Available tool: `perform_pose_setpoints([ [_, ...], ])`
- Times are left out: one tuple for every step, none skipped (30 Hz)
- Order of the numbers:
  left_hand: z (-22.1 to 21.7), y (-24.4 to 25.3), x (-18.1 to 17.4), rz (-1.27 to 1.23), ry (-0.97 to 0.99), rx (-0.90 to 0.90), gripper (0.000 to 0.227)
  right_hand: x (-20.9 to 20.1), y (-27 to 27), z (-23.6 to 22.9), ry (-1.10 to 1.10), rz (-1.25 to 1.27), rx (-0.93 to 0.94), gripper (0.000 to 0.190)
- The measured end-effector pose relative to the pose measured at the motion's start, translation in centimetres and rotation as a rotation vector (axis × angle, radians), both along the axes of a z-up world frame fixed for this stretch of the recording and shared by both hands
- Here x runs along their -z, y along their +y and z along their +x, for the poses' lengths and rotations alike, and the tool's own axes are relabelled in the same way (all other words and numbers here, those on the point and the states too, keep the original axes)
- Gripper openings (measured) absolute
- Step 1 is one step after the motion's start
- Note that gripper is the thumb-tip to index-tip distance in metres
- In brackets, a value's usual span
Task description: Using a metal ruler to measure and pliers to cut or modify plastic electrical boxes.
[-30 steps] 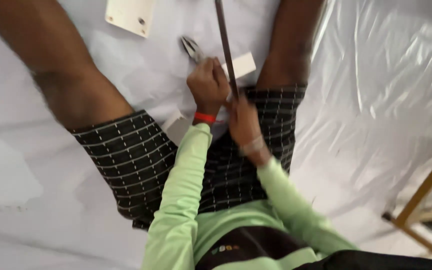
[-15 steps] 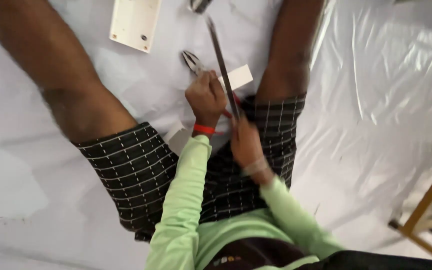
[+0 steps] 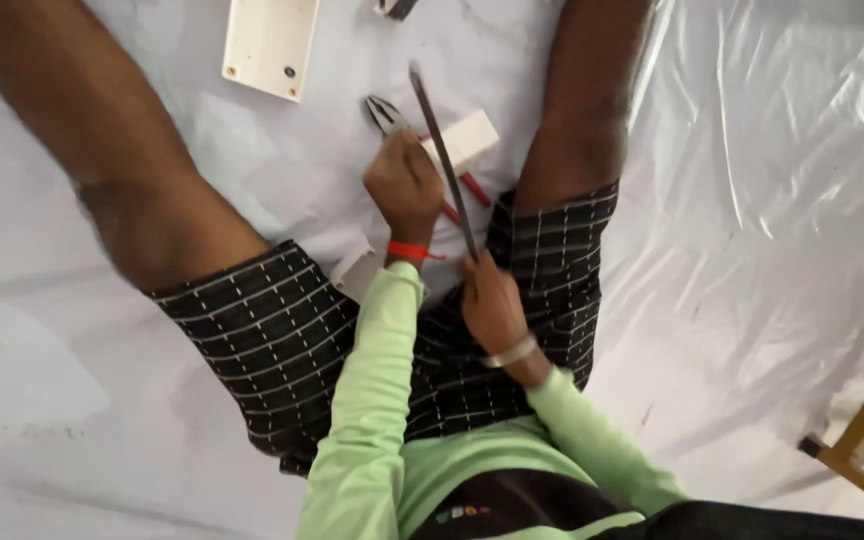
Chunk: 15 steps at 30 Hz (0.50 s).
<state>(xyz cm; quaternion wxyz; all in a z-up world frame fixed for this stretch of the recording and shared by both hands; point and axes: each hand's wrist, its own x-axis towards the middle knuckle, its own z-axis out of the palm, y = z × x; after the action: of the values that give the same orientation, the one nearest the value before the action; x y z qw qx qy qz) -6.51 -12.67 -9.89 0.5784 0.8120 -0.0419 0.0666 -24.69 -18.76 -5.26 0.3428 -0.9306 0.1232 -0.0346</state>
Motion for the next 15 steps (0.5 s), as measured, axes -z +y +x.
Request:
perform_pose_setpoints([
  [-0.4,0.3,-0.4,0.0,0.017,0.011,0.021,-0.9,0.6,1.9,0.017,0.0,0.011,0.034],
  [-0.8,0.6,-0.7,0.004,0.006,0.02,0.022,-1.5,1.1,3.8,0.14,0.043,0.113,0.029],
  [-0.8,0.7,-0.9,0.011,-0.01,0.019,0.022,-2.0,1.1,6.0,0.259,0.091,0.203,0.024],
  [-1.4,0.7,-0.9,0.014,0.003,0.02,0.022,-1.7,1.1,4.4,0.272,0.093,0.204,0.024],
  [-1.1,0.5,-0.8,0.017,0.038,0.037,0.021,-1.3,0.9,3.4,0.27,0.094,0.178,0.019],
  [-0.7,0.3,-0.9,0.019,0.074,0.055,0.023,-1.1,0.7,2.6,0.267,0.094,0.152,0.014],
  [0.1,-0.1,-0.9,0.015,0.048,0.034,0.023,-0.8,0.2,2.4,0.242,0.089,0.131,0.014],
  [0.9,-0.3,-0.9,-0.028,0.018,0.012,0.022,-0.3,-0.2,2.3,0.143,0.031,0.067,0.021],
  [-0.7,0.0,-0.8,-0.067,0.038,0.009,0.022,-0.6,0.2,-0.2,0.093,-0.02,0.022,0.028],
  [-1.0,0.2,-0.9,-0.067,0.061,0.006,0.022,-1.4,0.2,2.2,0.116,-0.019,0.02,0.028],
  [-1.6,0.6,-0.9,0.0,0.046,0.044,0.022,-2.1,0.6,4.2,-0.016,-0.062,0.005,0.03],
  [-2.1,0.8,-1.2,0.066,0.03,0.082,0.022,-2.9,0.7,6.3,-0.147,-0.106,-0.013,0.032],
  [-1.9,0.9,-1.2,0.068,0.021,0.092,0.022,-2.6,1.0,4.6,-0.155,-0.106,-0.003,0.032],
  [-1.6,1.0,-1.5,0.006,0.007,0.077,0.023,-2.5,1.5,3.2,0.135,-0.006,0.104,0.027],
  [0.2,0.9,-1.6,-0.056,-0.035,0.039,0.025,-1.9,1.3,3.2,0.399,0.099,0.173,0.023],
])
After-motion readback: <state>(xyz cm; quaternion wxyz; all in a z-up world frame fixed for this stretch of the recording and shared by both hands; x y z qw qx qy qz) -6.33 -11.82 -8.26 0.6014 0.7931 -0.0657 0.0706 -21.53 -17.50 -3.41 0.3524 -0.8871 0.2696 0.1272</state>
